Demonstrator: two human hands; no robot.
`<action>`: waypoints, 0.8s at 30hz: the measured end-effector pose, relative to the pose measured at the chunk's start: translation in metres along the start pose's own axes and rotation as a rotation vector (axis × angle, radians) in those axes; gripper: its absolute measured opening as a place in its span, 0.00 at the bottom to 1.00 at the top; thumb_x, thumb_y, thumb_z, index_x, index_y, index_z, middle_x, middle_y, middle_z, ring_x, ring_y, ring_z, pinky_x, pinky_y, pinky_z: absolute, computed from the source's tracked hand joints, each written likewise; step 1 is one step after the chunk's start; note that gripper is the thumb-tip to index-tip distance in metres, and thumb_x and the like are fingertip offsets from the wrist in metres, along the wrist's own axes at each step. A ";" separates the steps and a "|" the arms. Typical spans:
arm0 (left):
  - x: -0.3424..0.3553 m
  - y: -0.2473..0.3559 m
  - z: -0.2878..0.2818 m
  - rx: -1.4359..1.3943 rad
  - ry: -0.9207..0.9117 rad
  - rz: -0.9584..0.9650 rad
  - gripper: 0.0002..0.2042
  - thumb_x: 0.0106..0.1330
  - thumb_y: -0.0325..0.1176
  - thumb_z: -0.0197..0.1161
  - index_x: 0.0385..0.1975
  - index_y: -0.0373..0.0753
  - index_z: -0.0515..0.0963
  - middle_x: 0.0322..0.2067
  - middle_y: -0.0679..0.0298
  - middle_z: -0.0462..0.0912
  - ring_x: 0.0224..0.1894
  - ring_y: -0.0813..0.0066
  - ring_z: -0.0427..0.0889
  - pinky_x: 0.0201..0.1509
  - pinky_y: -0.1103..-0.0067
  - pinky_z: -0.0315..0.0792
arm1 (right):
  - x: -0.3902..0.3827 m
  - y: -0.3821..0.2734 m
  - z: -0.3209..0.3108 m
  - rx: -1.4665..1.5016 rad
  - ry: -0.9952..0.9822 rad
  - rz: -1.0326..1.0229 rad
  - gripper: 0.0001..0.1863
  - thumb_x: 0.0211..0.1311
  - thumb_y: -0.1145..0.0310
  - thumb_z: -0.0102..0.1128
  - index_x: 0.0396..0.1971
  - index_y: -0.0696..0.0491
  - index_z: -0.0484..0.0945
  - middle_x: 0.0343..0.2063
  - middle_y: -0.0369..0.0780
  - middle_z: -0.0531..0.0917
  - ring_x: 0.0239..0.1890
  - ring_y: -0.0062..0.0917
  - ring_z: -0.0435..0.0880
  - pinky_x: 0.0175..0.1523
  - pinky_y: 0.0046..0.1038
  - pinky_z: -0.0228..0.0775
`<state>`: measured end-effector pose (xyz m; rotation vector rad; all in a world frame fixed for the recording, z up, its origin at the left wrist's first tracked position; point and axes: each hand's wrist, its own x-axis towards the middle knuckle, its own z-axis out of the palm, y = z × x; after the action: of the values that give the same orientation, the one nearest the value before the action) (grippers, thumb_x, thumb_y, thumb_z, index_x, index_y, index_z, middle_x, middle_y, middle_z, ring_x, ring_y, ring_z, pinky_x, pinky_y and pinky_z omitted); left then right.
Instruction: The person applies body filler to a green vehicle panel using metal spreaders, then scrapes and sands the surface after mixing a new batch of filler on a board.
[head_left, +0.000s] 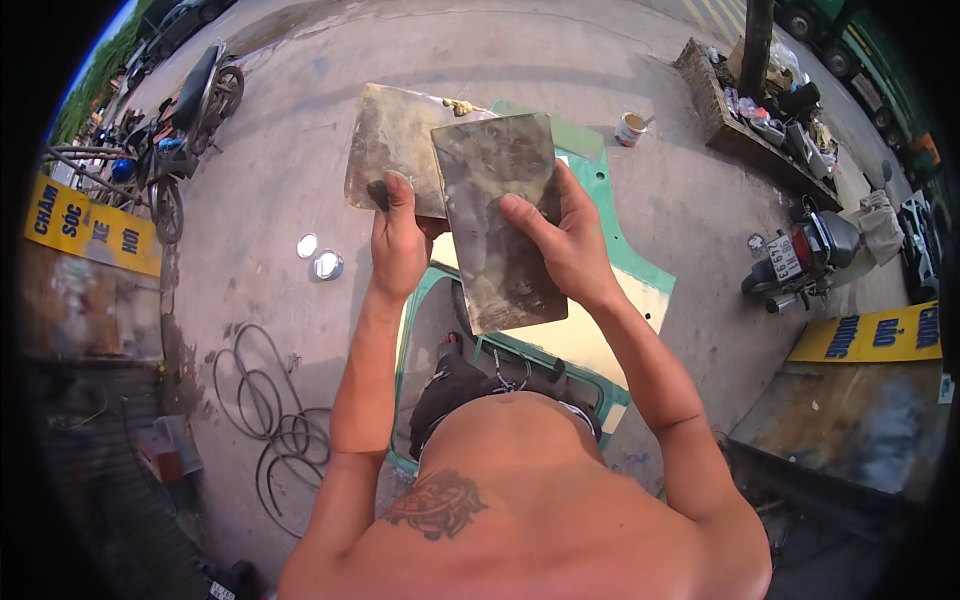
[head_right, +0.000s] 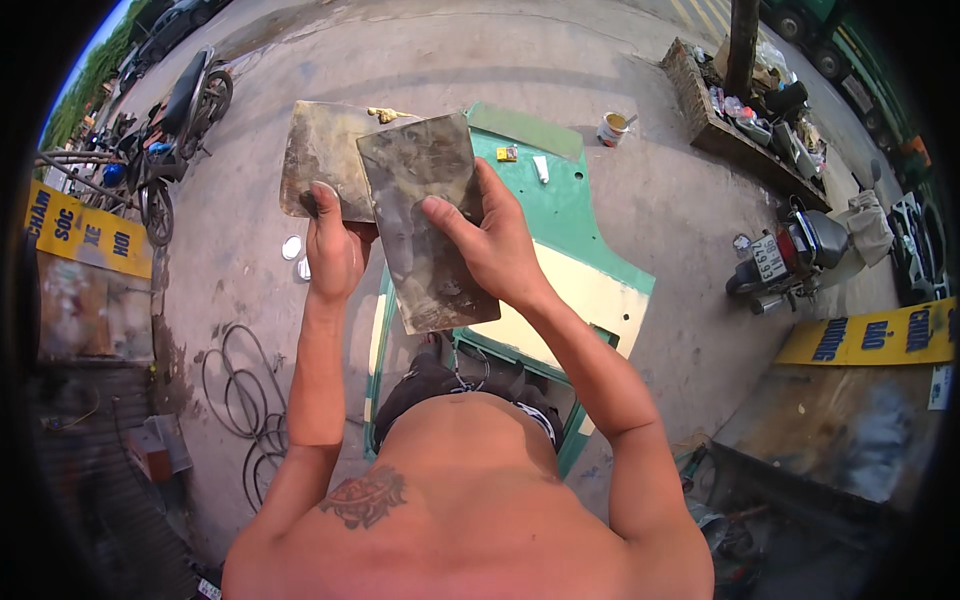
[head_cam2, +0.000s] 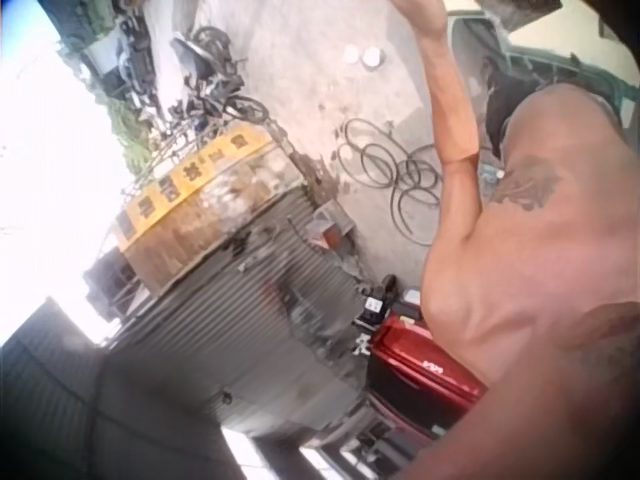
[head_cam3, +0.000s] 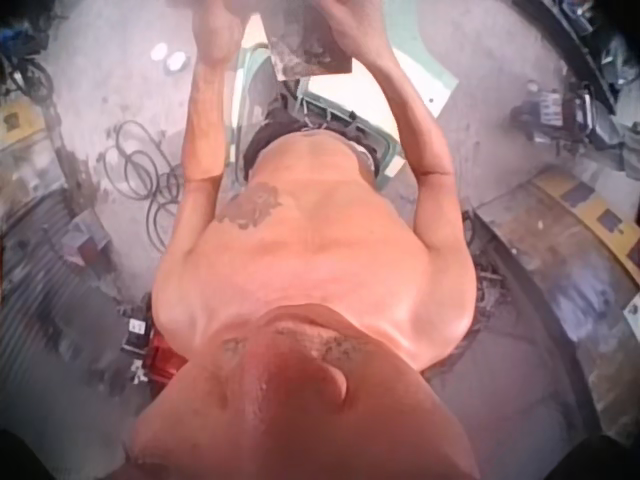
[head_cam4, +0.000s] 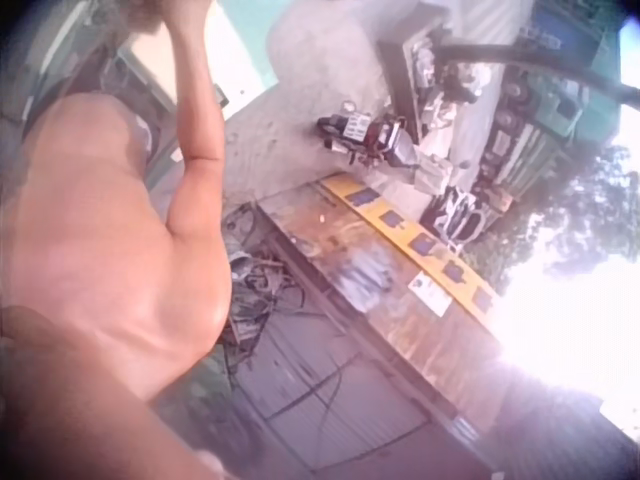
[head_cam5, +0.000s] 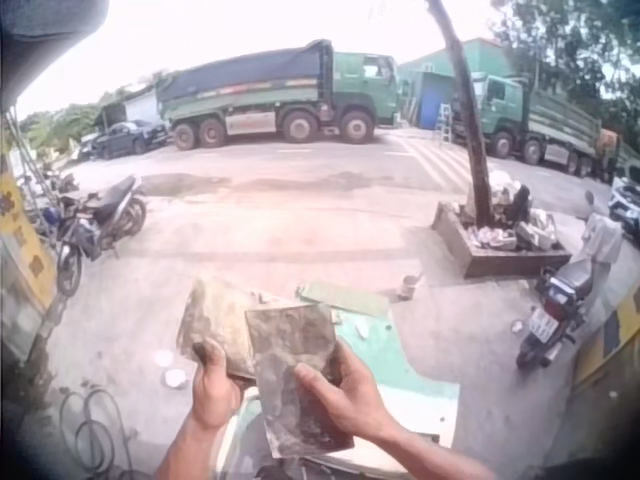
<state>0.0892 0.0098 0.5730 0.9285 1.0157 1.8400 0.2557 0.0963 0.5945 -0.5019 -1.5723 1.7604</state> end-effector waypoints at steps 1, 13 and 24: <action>-0.001 0.000 0.003 -0.018 0.016 -0.014 0.31 0.77 0.55 0.36 0.64 0.33 0.60 0.56 0.56 0.74 0.57 0.66 0.77 0.59 0.69 0.72 | -0.001 0.001 0.000 -0.019 0.026 0.007 0.23 0.67 0.68 0.60 0.56 0.63 0.66 0.46 0.44 0.81 0.48 0.24 0.81 0.51 0.26 0.74; 0.015 0.019 0.017 -0.321 0.251 0.108 0.29 0.77 0.53 0.38 0.66 0.36 0.58 0.62 0.57 0.67 0.65 0.62 0.65 0.71 0.65 0.57 | -0.010 -0.028 -0.039 -1.195 -0.113 -0.660 0.13 0.55 0.74 0.64 0.40 0.48 0.76 0.20 0.35 0.76 0.21 0.29 0.78 0.24 0.32 0.66; 0.020 0.024 0.014 -0.715 0.063 -0.005 0.46 0.65 0.74 0.32 0.68 0.36 0.56 0.64 0.51 0.64 0.64 0.55 0.64 0.68 0.60 0.58 | -0.027 -0.029 -0.010 0.137 -0.032 0.177 0.28 0.63 0.68 0.65 0.59 0.62 0.67 0.48 0.41 0.81 0.49 0.23 0.80 0.56 0.25 0.71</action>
<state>0.0866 0.0240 0.6044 0.4310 0.3273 2.0192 0.2877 0.0838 0.6158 -0.5618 -1.4534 2.0032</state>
